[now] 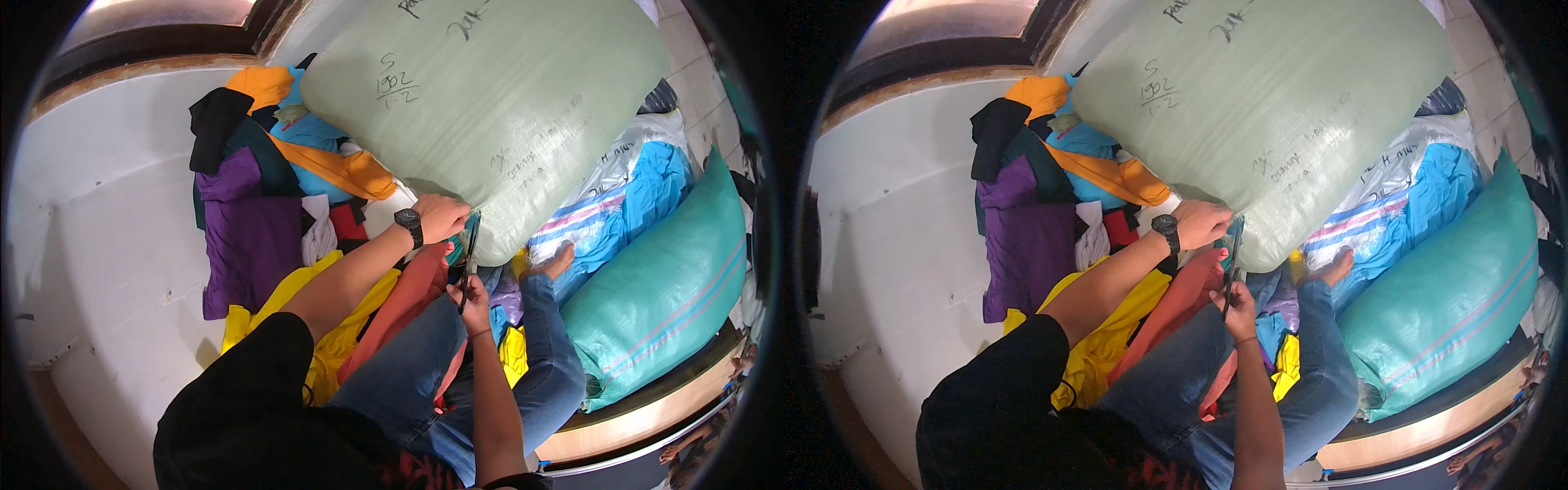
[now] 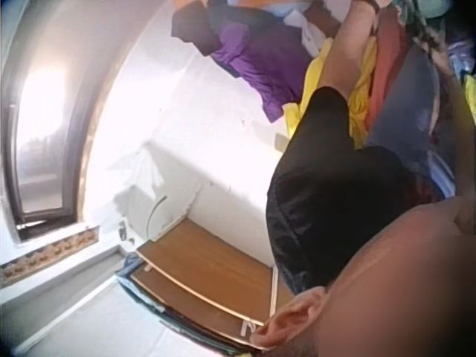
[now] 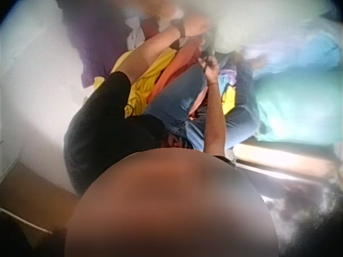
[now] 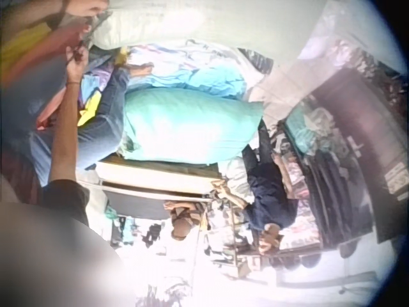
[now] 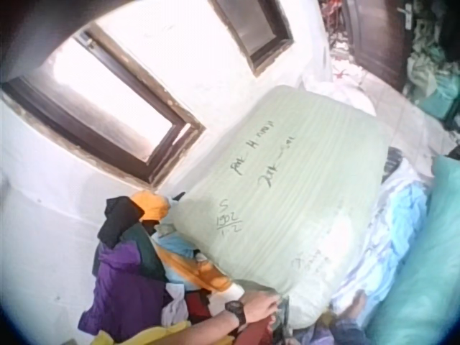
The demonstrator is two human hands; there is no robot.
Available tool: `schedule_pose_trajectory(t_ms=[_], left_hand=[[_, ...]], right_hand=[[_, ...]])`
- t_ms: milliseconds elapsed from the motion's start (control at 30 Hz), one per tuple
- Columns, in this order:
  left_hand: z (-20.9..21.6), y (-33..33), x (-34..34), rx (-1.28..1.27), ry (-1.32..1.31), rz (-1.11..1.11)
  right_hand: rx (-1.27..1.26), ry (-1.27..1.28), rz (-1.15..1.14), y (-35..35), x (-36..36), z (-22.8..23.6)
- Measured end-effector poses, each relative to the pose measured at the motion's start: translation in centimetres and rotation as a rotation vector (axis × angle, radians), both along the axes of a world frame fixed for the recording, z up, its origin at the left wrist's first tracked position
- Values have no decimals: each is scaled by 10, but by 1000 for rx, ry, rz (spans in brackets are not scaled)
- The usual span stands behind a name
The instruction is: The person sits on the floor and uses scissors to cut open large plastic-wrapped bundles of clothing. They open a green bundle, then an orange one, and finally another green bundle, revealing folded garments inside.
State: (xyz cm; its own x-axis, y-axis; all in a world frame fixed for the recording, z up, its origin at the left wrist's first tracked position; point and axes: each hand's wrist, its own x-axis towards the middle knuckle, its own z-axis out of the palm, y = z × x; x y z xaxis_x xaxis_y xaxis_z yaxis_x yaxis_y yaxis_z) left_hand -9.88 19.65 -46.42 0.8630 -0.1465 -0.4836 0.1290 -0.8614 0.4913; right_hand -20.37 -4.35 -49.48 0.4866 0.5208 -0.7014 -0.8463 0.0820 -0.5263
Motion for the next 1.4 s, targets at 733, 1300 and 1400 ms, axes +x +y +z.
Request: schedule_pose_trajectory(t_ms=[733,1300,1400], left_hand=[[-1,2,-9,-45,-93,124],[3,-10,15,112,-294,345],[-7,-15,36,180,-230,311]], right_hand=[[14,22,-118,59,78,-1],[-42,-29,-85,52,75,1],[-43,-50,-77,49,75,1]])
